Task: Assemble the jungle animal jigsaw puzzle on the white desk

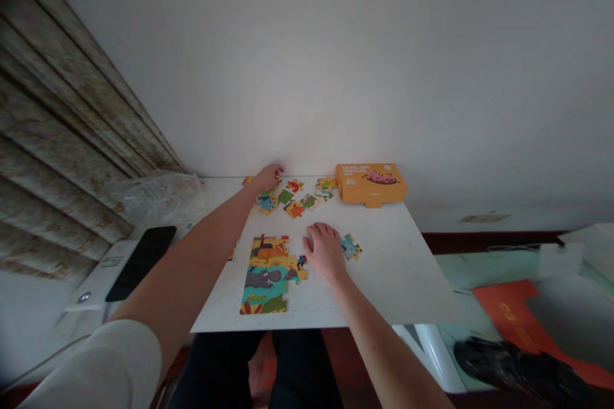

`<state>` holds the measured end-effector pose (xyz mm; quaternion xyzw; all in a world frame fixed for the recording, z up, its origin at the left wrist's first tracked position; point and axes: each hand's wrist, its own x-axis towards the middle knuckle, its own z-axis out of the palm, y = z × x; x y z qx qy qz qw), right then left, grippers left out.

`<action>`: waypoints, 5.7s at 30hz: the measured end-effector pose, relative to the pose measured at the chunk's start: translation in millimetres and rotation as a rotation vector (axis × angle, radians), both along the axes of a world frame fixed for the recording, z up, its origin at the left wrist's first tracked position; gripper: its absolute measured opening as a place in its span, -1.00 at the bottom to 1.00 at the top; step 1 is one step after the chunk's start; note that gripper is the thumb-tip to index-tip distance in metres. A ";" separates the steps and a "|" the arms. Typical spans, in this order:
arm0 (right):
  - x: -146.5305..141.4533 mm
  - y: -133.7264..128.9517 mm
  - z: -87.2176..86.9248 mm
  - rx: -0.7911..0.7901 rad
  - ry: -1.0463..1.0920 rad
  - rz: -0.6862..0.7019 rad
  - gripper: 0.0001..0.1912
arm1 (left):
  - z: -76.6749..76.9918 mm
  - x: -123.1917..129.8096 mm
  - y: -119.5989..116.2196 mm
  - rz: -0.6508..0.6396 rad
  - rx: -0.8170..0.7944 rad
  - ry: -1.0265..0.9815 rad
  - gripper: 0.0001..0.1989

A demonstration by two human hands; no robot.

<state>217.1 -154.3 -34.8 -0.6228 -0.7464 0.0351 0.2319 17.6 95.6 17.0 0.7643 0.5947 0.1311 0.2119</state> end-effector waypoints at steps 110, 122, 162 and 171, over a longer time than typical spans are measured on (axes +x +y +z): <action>5.8 26.6 -6.6 -0.310 0.299 0.325 -0.70 | -34.8 -6.9 -331.0 -0.198 0.376 0.129 -0.63; -6.2 -38.8 -21.0 -0.016 0.352 0.173 -0.69 | -37.7 -7.4 -330.1 -0.201 0.381 0.147 -0.63; -19.7 -61.1 -5.5 0.055 0.212 -0.147 -0.87 | -29.5 -13.2 -230.7 -0.433 0.332 0.154 -0.64; 36.1 -60.9 -17.6 0.201 0.344 -0.433 -0.79 | -35.6 -60.9 -280.4 -0.368 0.255 0.148 -0.48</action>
